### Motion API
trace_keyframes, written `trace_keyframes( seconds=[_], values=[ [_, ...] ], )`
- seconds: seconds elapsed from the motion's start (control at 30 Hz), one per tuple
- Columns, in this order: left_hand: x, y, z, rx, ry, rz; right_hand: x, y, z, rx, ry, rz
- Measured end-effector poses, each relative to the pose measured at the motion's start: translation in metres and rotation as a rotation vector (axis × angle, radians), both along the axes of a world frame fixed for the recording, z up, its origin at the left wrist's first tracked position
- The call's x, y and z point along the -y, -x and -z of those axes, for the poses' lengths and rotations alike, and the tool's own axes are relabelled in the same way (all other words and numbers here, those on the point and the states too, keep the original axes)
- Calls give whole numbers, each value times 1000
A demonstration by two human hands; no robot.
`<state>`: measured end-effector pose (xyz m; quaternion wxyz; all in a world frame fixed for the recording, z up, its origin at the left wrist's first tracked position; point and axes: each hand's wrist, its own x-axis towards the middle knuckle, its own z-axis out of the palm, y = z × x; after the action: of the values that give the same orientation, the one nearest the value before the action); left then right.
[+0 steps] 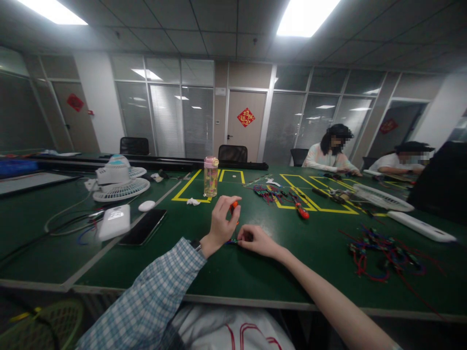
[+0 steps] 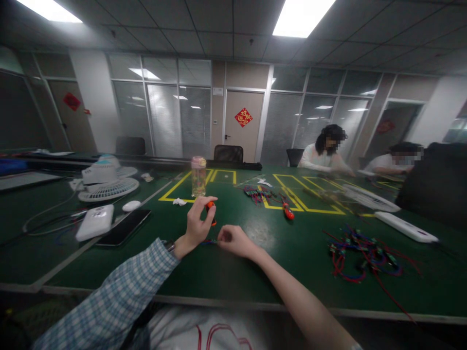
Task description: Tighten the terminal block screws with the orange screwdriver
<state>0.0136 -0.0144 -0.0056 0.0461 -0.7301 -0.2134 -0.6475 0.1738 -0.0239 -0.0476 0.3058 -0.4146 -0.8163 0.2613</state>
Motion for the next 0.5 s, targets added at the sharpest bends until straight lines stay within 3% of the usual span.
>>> trace_keyframes(
  seconds=[0.5],
  values=[
    [1, 0, -2, 3, -2, -3, 0, 0, 0, -7, 14, 2]
  ],
)
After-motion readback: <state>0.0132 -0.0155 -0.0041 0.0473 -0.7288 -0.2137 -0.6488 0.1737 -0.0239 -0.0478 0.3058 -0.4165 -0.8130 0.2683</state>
